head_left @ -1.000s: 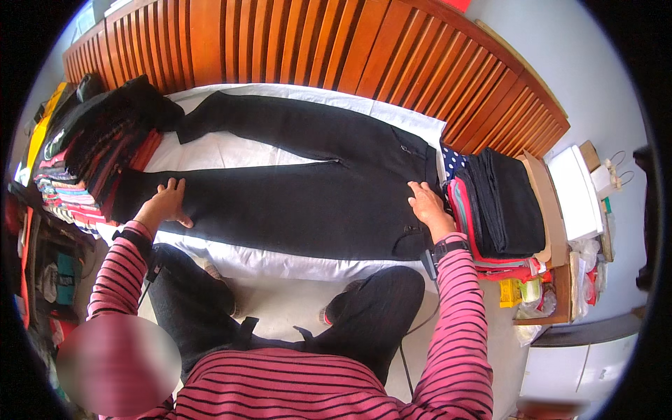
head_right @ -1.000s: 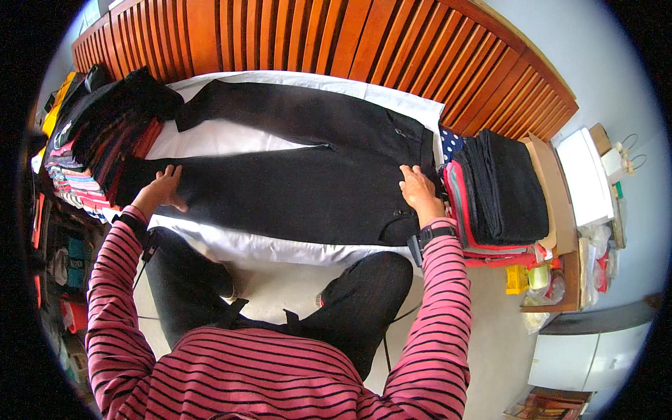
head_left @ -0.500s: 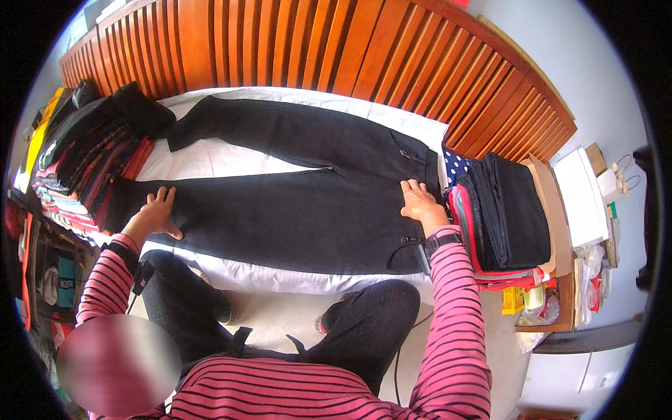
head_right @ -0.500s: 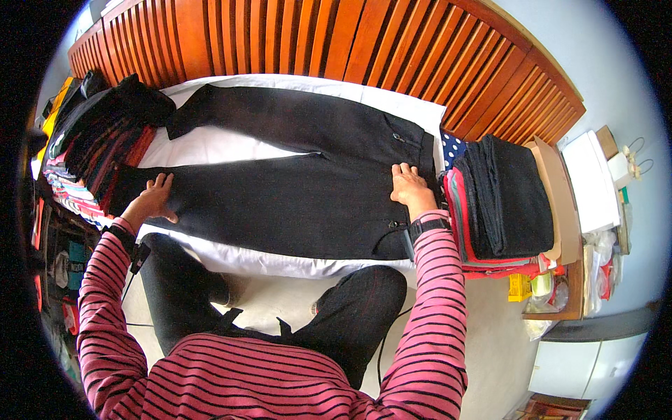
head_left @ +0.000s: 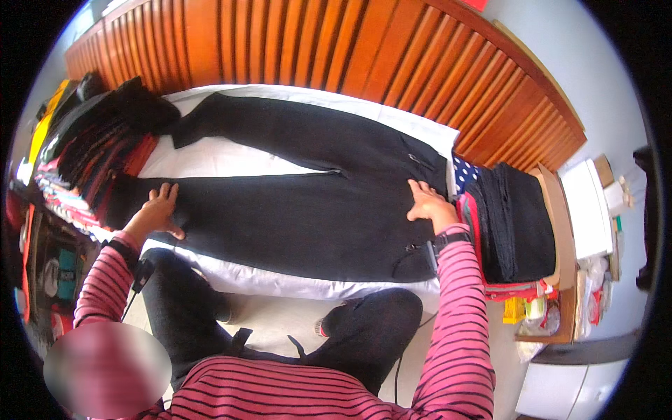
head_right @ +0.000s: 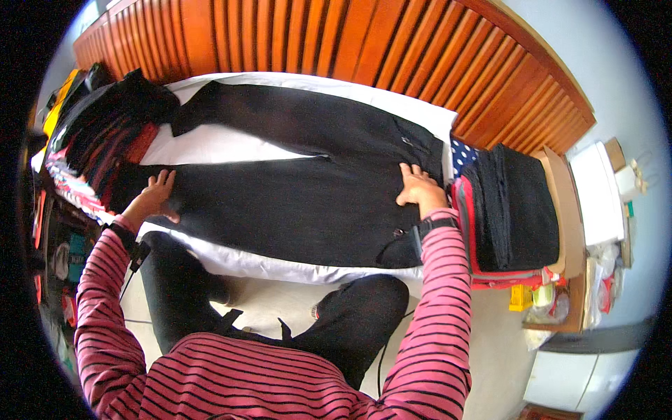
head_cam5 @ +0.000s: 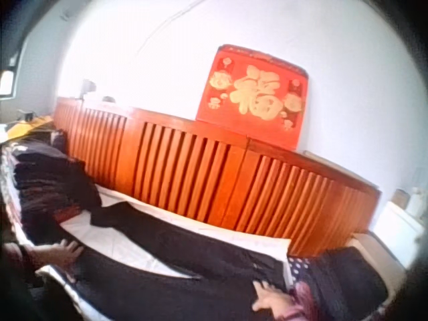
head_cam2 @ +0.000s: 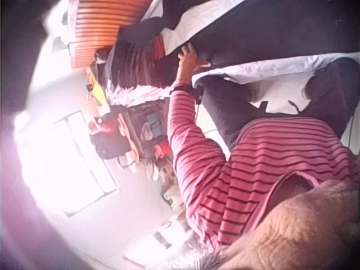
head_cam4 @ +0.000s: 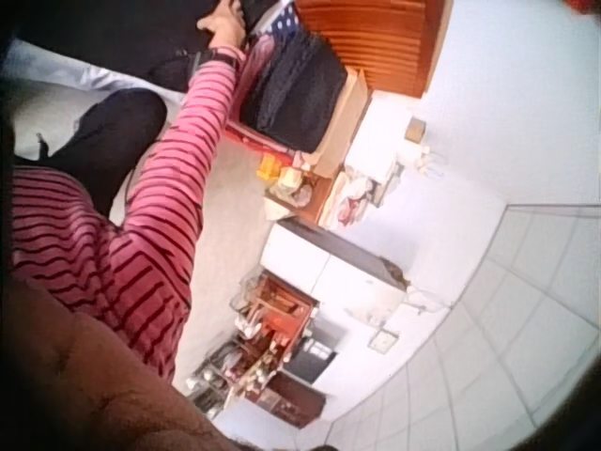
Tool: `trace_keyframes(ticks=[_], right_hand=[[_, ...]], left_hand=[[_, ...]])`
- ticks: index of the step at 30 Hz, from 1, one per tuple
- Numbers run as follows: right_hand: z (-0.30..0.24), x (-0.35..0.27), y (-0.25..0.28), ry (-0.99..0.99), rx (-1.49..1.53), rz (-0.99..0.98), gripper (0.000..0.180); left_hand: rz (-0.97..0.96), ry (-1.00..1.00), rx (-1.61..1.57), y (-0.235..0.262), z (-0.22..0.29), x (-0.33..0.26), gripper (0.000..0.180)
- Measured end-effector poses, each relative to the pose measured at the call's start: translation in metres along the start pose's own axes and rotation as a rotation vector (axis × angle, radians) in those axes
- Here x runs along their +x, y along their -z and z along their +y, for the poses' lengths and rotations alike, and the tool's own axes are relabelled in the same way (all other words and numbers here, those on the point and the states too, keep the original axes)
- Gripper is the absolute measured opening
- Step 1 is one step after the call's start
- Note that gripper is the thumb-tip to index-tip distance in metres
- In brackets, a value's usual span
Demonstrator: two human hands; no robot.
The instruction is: The person folds a pair of black pants on a white sheet laid on the floor. They smooth the fabric, fold the legs together, fold the garment in half, and place it on a stack of folded clothes. The person repeats the process with another pair of black pants.
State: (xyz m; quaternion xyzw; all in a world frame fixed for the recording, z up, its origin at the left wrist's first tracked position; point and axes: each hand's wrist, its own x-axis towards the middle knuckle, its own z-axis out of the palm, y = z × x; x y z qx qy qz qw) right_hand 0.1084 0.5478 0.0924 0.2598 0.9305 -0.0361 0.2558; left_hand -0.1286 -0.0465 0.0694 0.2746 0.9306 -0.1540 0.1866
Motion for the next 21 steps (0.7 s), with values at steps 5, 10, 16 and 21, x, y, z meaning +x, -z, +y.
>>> trace_keyframes(ticks=[5, 10, 16, 21], right_hand=[[0.0, 0.001, -0.002, 0.023, 0.02, 0.013, 0.111], [0.007, 0.008, -0.007, 0.055, -0.049, 0.185, 0.068], [0.004, 0.027, -0.022, 0.129, 0.053, 0.396, 0.056], [0.001, 0.041, -0.012, 0.045, 0.019, 0.314, 0.065]], left_hand=[[0.007, -0.057, -0.009, 0.003, -0.004, -0.001, 0.146], [-0.128, -0.134, 0.038, 0.024, -0.017, 0.014, 0.135], [0.066, 0.043, -0.113, 0.057, -0.01, 0.072, 0.053], [0.622, -0.009, -0.264, 0.058, 0.005, 0.128, 0.031]])
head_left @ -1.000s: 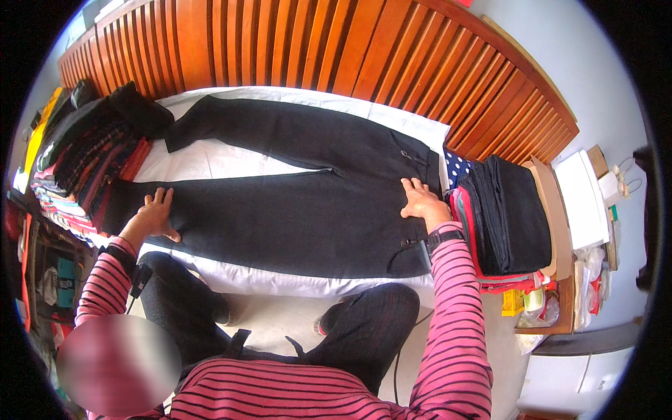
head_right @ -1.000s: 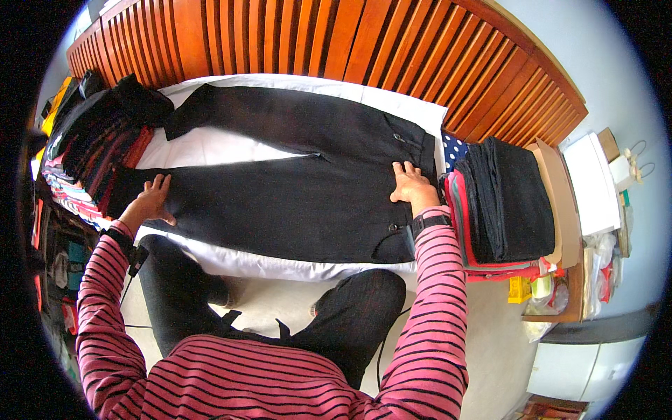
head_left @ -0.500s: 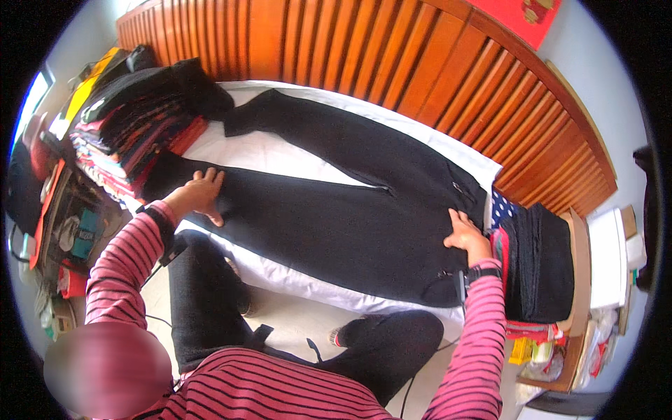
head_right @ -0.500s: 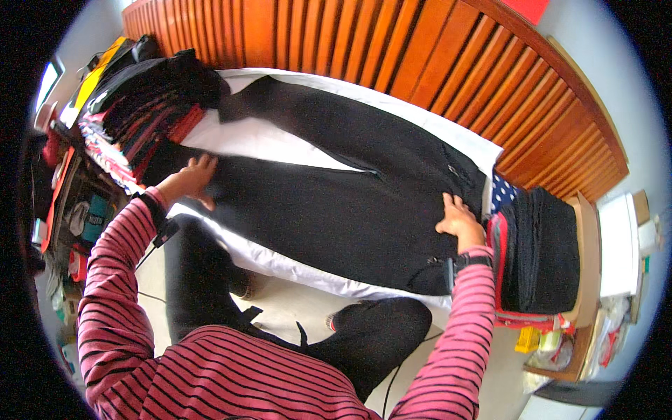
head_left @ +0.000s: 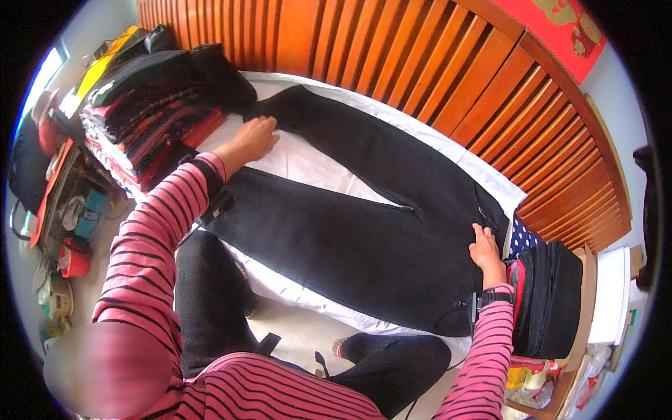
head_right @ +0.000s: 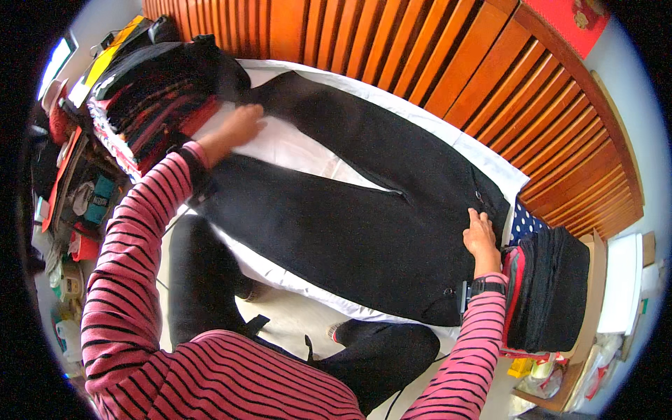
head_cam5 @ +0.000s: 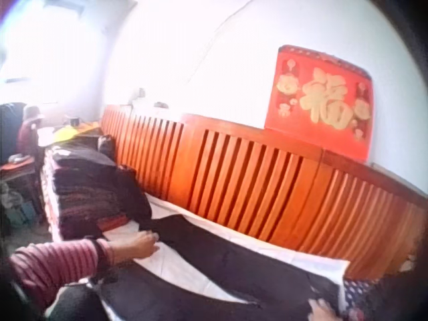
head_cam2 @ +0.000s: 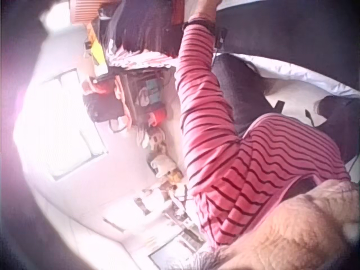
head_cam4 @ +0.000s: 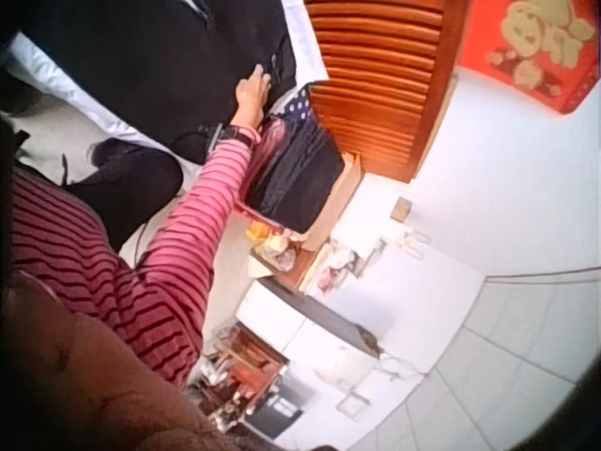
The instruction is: The person folds a pair of black pants on a white sheet laid on the floor. They smooth the fabric, fold the legs together, fold the garment in half, and place it on a stack of folded clothes. The person repeats the process with another pair of black pants.
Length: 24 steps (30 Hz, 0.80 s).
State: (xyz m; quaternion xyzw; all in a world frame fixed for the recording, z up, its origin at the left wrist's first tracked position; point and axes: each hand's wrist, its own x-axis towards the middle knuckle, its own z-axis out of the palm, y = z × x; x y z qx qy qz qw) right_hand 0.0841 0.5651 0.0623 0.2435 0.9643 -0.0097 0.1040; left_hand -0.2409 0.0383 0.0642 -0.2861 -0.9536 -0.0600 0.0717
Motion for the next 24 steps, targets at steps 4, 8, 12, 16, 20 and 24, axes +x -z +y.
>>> trace_keyframes(ticks=[4, 8, 12, 16, 20, 24], right_hand=[[0.0, 0.007, 0.007, -0.026, 0.019, -0.04, 0.064], [0.004, 0.019, 0.013, -0.025, 0.024, -0.119, 0.053], [0.024, 0.051, 0.024, 0.036, 0.154, -0.173, 0.031], [0.04, 0.093, 0.024, 0.124, 0.179, 0.413, 0.016], [0.04, 0.122, 0.02, -0.088, -0.043, 0.233, 0.054], [0.033, 0.127, 0.015, -0.149, -0.044, 0.111, 0.064]], left_hand=[[0.109, 0.127, -0.092, -0.018, 0.009, 0.051, 0.039], [0.033, 0.338, -0.046, -0.026, 0.022, 0.083, 0.059], [-0.062, 0.419, 0.098, -0.031, 0.023, 0.095, 0.06], [-0.072, 0.327, 0.113, -0.033, 0.021, 0.106, 0.044], [-0.205, 0.383, 0.105, -0.028, 0.027, 0.129, 0.046], [-0.242, 0.397, 0.183, -0.032, 0.033, 0.136, 0.035]])
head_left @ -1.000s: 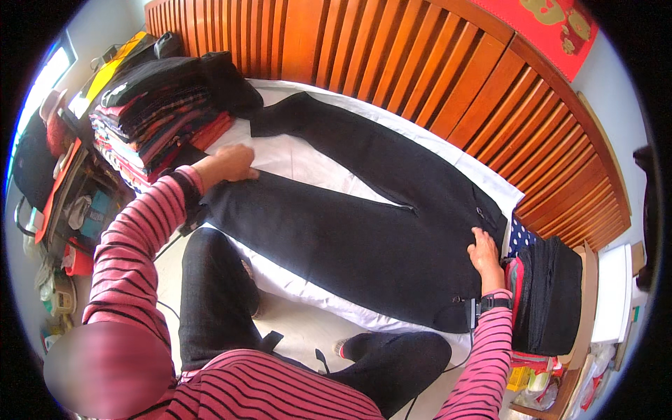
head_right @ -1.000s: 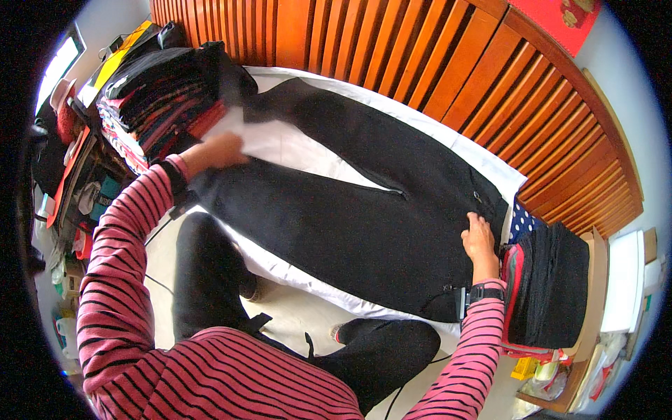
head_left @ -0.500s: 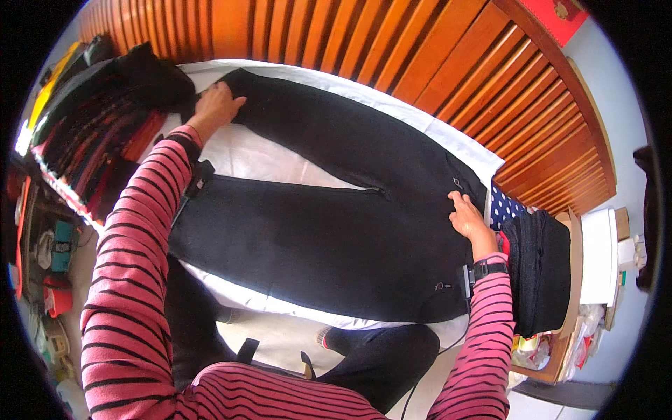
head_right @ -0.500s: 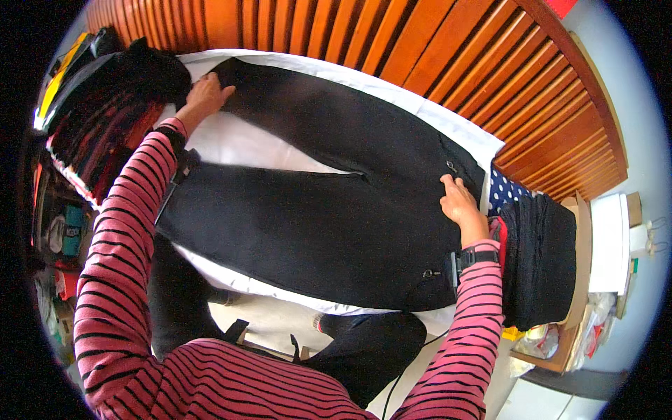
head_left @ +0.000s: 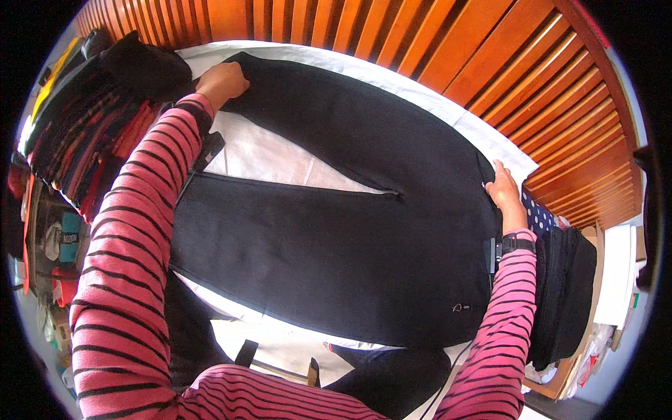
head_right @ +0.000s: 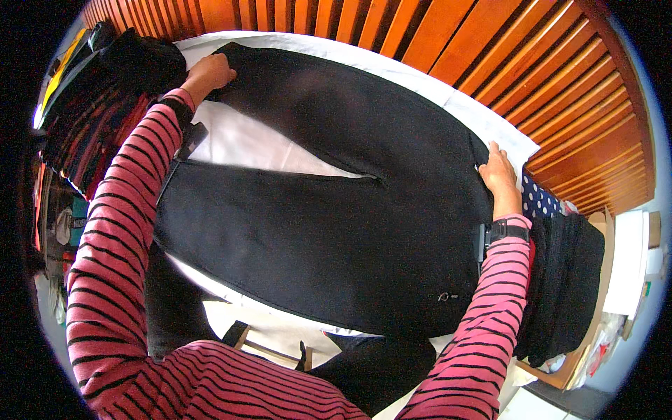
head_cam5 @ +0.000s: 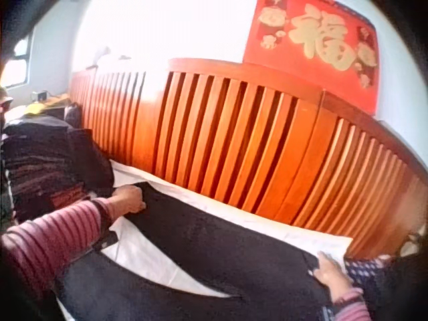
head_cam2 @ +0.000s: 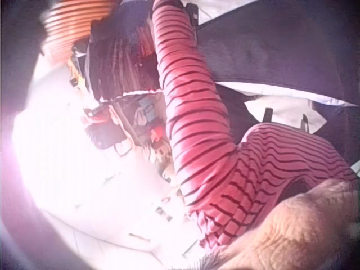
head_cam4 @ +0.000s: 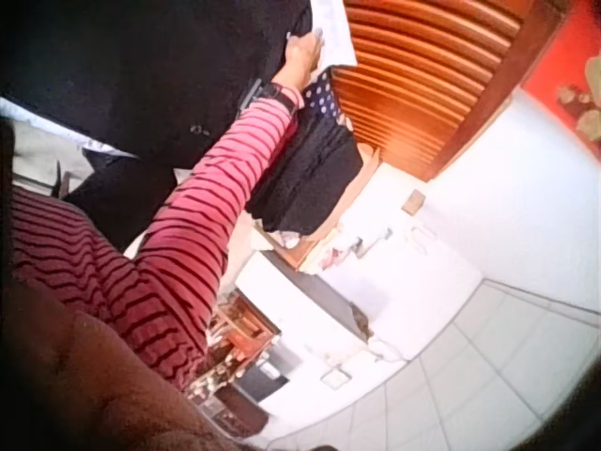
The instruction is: The person folds a pair of black pants on a white sheet laid on the floor. They smooth the fabric, fold the legs together, fold the garment in half, and place it on a stack of folded clothes. The person repeats the process with another pair of black pants.
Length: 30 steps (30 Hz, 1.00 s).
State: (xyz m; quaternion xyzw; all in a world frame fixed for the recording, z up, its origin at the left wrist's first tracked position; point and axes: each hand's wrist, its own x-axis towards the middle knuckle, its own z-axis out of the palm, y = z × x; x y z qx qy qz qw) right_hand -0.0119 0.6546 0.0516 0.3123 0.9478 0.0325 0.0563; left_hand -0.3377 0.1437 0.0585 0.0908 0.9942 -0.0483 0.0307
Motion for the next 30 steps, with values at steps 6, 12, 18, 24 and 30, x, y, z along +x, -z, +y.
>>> trace_keyframes(ticks=[6, 12, 18, 24, 30], right_hand=[[0.002, -0.001, 0.001, 0.008, -0.014, 0.021, 0.04], [0.006, -0.024, 0.017, 0.015, -0.02, 0.214, 0.041], [0.022, -0.076, 0.059, 0.084, 0.122, 0.389, 0.038], [0.043, -0.142, 0.076, 0.142, 0.245, 0.384, 0.032], [0.061, -0.218, 0.055, 0.208, 0.389, 0.36, 0.027]], left_hand=[[0.148, -0.116, 0.095, -0.016, -0.021, 0.005, 0.025], [0.262, 0.02, -0.152, 0.008, -0.067, 0.007, 0.026], [0.441, -0.091, -0.213, 0.059, -0.138, -0.03, 0.024], [0.536, -0.143, -0.339, 0.07, -0.192, -0.103, 0.022], [0.545, -0.183, -0.453, 0.049, -0.238, -0.168, 0.021]])
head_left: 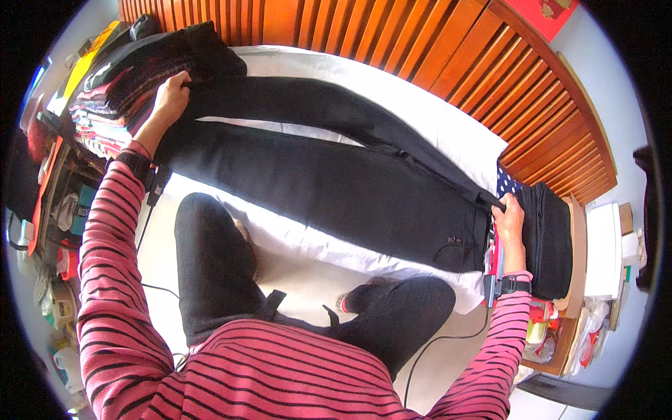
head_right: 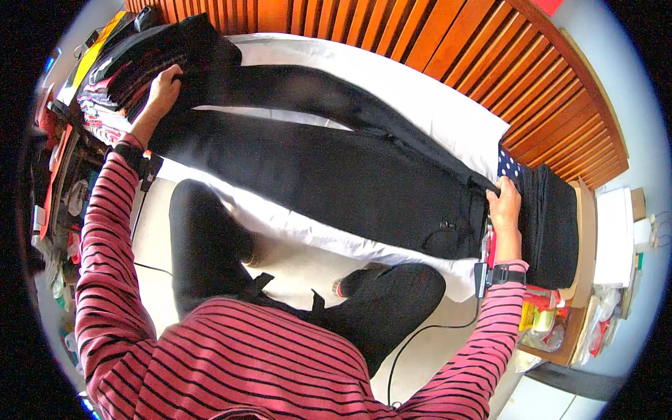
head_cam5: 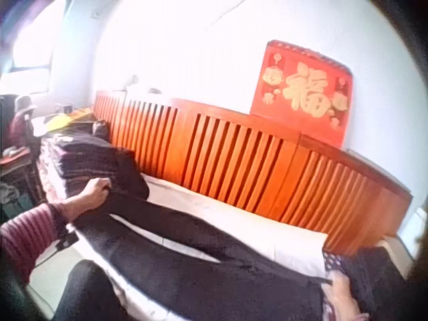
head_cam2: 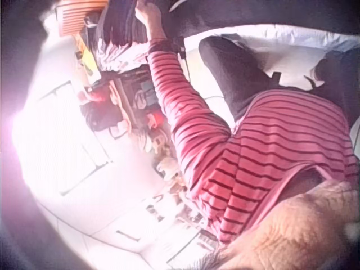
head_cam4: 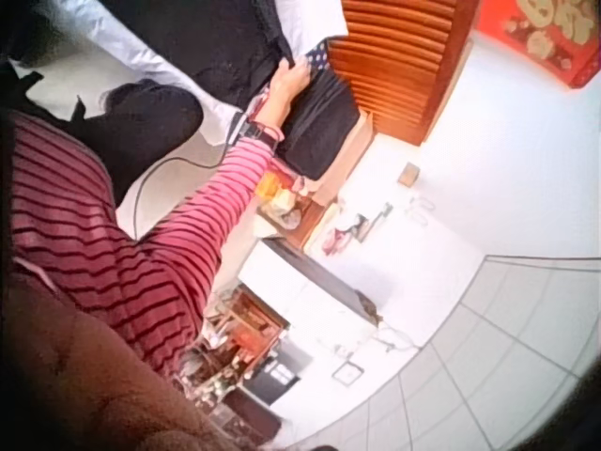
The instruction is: The person folds a pair of black pants on a white sheet laid on the floor. They smooth the fabric, fold the legs together, fold the garment in half, and place it on a stack of folded clothes. The person repeats the process with another pair of black pants.
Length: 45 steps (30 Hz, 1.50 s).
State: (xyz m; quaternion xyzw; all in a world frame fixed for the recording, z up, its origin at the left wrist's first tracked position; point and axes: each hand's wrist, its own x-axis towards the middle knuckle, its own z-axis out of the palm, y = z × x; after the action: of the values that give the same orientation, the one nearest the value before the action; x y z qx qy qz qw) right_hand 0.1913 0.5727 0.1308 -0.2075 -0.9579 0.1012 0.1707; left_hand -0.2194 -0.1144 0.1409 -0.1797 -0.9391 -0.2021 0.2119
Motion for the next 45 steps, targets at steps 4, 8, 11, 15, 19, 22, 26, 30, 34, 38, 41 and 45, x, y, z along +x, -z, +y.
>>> trace_keyframes(ticks=[4, 8, 11, 15, 19, 22, 26, 30, 34, 38, 41, 45], right_hand=[[0.008, -0.05, -0.004, -0.005, 0.141, 0.008, 0.033], [0.011, -0.087, -0.012, 0.059, -0.017, -0.034, 0.037], [0.007, -0.1, -0.016, 0.037, -0.078, -0.054, 0.04], [0.003, -0.104, -0.007, 0.051, -0.066, 0.03, 0.037], [0.003, -0.113, -0.005, 0.028, -0.03, 0.046, 0.036], [0.002, -0.125, -0.011, -0.012, -0.062, -0.039, 0.034], [-0.003, -0.135, -0.012, -0.049, -0.196, -0.167, 0.033], [-0.012, -0.139, -0.006, -0.069, -0.289, -0.208, 0.031], [-0.014, -0.143, -0.005, -0.066, -0.329, -0.289, 0.028], [-0.009, -0.15, -0.007, -0.052, -0.306, -0.291, 0.028], [-0.006, -0.153, -0.007, -0.032, -0.25, -0.283, 0.028], [-0.008, -0.151, -0.006, 0.002, -0.262, -0.29, 0.029]], left_hand=[[-0.064, -0.014, -0.067, 0.004, -0.021, -0.037, 0.02], [-0.066, -0.069, -0.085, -0.006, -0.034, -0.067, 0.02], [-0.077, -0.072, -0.094, -0.01, -0.041, -0.077, 0.02], [0.007, -0.047, -0.14, -0.005, -0.047, -0.074, 0.019], [0.148, 0.042, -0.274, -0.008, -0.059, -0.077, 0.022], [0.09, 0.133, -0.189, -0.013, -0.078, -0.089, 0.023], [-0.08, 0.068, -0.068, -0.024, -0.096, -0.1, 0.024], [-0.065, -0.02, 0.1, -0.022, -0.097, -0.113, 0.023], [-0.169, -0.035, 0.221, -0.006, -0.087, -0.123, 0.019], [-0.41, 0.012, 0.453, 0.012, -0.068, -0.126, 0.022], [-0.517, 0.011, 0.561, 0.019, -0.043, -0.119, 0.028], [-0.54, -0.13, 0.456, 0.018, 0.005, -0.112, 0.038]])
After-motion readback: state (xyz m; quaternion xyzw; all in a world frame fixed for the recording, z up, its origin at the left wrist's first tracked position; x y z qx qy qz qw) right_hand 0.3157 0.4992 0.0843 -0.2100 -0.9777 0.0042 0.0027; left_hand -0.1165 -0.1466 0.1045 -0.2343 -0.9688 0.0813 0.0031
